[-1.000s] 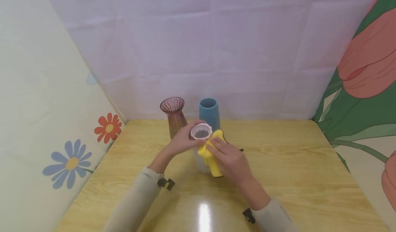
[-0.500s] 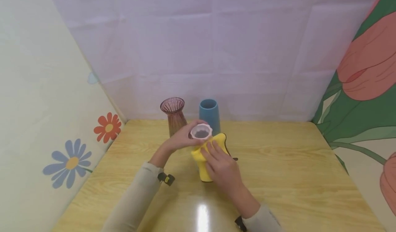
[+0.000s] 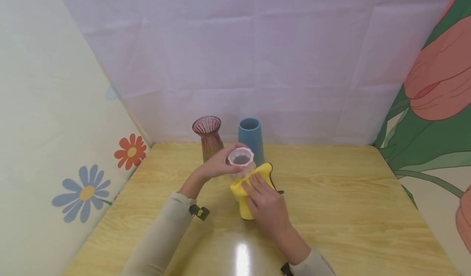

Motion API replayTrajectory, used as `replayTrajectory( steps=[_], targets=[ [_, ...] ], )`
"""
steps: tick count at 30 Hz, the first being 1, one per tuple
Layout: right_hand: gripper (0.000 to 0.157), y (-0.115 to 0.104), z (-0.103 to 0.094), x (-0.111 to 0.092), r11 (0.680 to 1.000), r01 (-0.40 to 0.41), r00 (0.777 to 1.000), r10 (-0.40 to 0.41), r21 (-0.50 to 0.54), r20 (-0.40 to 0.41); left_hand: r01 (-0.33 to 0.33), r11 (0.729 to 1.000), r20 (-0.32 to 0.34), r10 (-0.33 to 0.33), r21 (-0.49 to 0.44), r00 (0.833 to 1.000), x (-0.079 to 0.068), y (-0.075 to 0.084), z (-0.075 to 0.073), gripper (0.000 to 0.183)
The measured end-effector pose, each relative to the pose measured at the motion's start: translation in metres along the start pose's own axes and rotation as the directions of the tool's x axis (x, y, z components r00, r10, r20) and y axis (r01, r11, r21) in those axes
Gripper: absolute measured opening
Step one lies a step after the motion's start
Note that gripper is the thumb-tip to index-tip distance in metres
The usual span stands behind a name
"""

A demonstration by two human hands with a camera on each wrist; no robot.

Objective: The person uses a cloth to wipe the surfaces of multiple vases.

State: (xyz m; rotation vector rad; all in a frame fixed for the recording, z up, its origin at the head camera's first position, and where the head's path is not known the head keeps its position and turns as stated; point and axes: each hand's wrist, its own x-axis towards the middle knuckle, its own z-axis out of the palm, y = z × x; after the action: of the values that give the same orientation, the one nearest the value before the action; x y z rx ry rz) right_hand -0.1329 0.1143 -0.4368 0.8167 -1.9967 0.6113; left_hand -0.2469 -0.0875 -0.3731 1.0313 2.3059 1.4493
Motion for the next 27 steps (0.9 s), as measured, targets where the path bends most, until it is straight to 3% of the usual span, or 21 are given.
replayTrajectory(
  steps=[13, 22, 27],
  targets=[
    [0.037, 0.001, 0.005, -0.014, 0.999, 0.003, 0.997, 0.0, -0.045, 0.079, 0.019, 1.0, 0.018, -0.018, -0.017, 1.0, 0.004, 0.001, -0.002, 0.061],
    [0.038, 0.004, 0.002, -0.021, 0.997, -0.011, 0.985, 0.025, -0.081, 0.174, 0.014, 0.999, 0.064, -0.011, -0.048, 0.998, 0.008, 0.001, -0.003, 0.062],
    [0.036, 0.006, 0.004, -0.022, 0.997, 0.005, 0.969, 0.015, -0.083, 0.245, 0.033, 0.999, 0.051, -0.031, -0.03, 0.998, 0.005, -0.002, -0.005, 0.061]
  ],
)
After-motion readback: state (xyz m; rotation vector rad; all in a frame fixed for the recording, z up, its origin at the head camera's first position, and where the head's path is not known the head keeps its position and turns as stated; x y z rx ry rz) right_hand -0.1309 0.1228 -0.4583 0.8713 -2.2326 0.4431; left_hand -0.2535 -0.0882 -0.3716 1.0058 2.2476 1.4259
